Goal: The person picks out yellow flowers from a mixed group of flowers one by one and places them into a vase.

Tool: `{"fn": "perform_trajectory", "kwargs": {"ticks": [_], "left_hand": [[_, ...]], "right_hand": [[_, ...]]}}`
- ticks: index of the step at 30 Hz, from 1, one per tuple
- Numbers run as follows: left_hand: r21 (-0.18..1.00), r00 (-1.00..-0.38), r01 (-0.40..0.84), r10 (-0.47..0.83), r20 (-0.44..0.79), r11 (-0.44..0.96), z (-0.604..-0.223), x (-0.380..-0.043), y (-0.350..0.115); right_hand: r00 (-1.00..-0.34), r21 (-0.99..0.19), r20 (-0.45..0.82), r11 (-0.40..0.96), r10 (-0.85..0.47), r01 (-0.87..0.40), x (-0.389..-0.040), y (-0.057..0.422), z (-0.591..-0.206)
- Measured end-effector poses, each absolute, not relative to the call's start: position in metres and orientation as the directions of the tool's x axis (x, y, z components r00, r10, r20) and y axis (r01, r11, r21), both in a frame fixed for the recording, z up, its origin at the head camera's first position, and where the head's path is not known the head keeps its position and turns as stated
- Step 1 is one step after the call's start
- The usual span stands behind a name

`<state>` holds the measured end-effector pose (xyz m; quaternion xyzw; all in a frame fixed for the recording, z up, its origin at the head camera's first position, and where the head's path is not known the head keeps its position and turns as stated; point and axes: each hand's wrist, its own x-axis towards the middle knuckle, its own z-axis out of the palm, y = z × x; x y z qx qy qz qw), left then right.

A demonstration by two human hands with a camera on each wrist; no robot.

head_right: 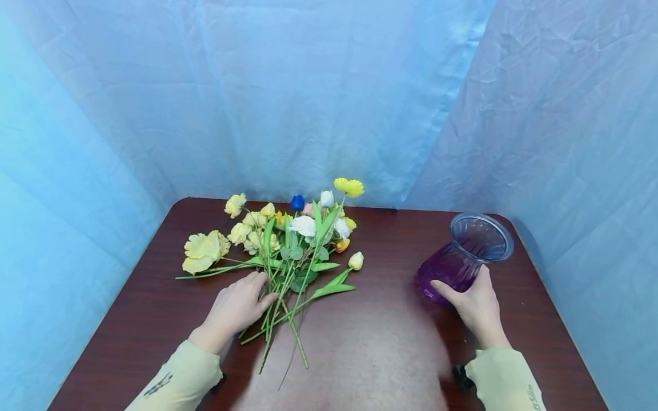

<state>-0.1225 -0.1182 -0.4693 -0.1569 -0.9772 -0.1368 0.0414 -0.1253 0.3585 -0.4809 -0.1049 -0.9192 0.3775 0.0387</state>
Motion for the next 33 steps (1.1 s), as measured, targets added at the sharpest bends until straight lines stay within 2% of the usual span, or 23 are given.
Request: {"fn": "perform_trajectory", "kwargs": {"ticks": [7, 13, 24, 33], "left_hand": [[0.325, -0.961, 0.274, 0.265, 0.075, 0.905, -0.466, -0.129, -0.104], [0.336, -0.976, 0.211, 0.217, 0.022, 0.918, -0.468, -0.134, -0.1], [0.334, -0.98, 0.176, 0.196, -0.026, 0.926, -0.468, -0.139, -0.094], [0.33, -0.981, 0.182, 0.196, -0.009, 0.926, -0.469, -0.142, -0.09]], "right_hand": [[-0.98, -0.697, 0.027, 0.707, 0.196, 0.122, -0.127, 0.345, -0.483], [-0.98, -0.687, 0.041, 0.718, 0.193, 0.112, -0.128, 0.336, -0.484], [-0.98, -0.679, 0.033, 0.724, 0.197, 0.123, -0.128, 0.333, -0.483], [-0.979, -0.676, 0.033, 0.727, 0.199, 0.125, -0.127, 0.333, -0.482]]}}
